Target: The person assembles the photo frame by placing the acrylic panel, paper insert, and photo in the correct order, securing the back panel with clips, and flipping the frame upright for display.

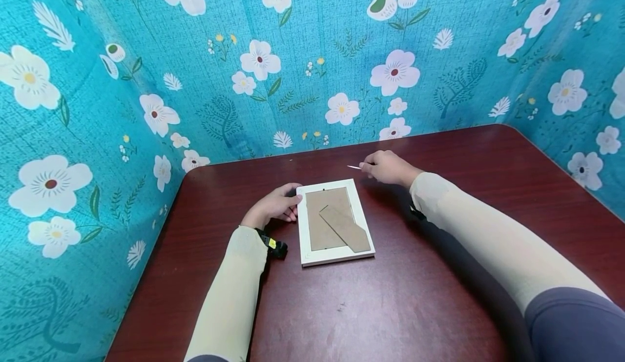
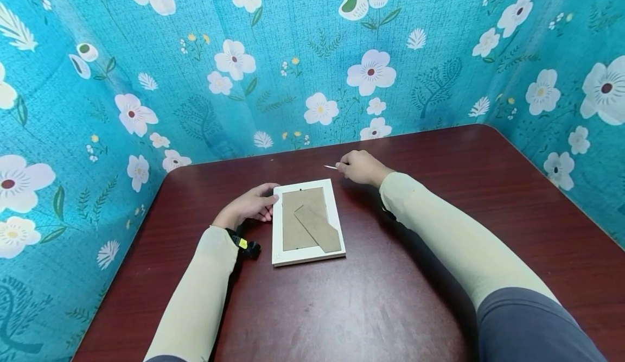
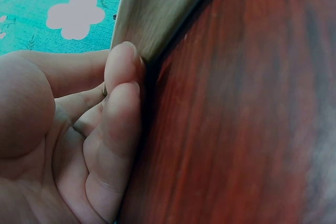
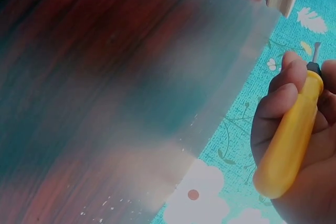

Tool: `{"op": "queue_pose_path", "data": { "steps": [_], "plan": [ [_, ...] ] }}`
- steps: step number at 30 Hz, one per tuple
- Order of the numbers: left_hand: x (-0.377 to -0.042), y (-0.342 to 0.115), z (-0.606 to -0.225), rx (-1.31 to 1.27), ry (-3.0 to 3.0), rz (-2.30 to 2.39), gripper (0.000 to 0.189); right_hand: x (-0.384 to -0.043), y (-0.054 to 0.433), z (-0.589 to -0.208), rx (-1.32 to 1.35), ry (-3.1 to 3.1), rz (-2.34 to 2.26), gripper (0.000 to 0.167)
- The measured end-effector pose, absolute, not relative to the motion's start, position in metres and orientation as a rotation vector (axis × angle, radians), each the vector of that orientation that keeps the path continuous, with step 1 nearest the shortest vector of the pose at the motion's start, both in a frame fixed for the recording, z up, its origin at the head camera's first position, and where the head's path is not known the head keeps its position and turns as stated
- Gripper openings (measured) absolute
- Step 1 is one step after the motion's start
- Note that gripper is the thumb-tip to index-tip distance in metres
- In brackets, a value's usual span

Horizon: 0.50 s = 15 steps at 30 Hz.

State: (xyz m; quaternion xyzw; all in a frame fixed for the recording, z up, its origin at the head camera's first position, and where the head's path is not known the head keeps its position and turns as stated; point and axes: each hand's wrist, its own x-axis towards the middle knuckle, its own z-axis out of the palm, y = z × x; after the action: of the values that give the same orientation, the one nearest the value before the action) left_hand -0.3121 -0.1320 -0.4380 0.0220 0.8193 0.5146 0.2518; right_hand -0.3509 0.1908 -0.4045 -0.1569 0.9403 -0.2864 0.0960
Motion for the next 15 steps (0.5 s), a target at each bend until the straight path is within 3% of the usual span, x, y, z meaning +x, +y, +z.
{"op": "queue_pose_path", "data": {
  "steps": [15],
  "plan": [
    [-0.314, -0.133, -0.442, 0.075, 2.218, 1.409, 0.042, -0.341, 0.17, -0.399, -0.48, 2.809, -0.798, 0.031]
  ]
}}
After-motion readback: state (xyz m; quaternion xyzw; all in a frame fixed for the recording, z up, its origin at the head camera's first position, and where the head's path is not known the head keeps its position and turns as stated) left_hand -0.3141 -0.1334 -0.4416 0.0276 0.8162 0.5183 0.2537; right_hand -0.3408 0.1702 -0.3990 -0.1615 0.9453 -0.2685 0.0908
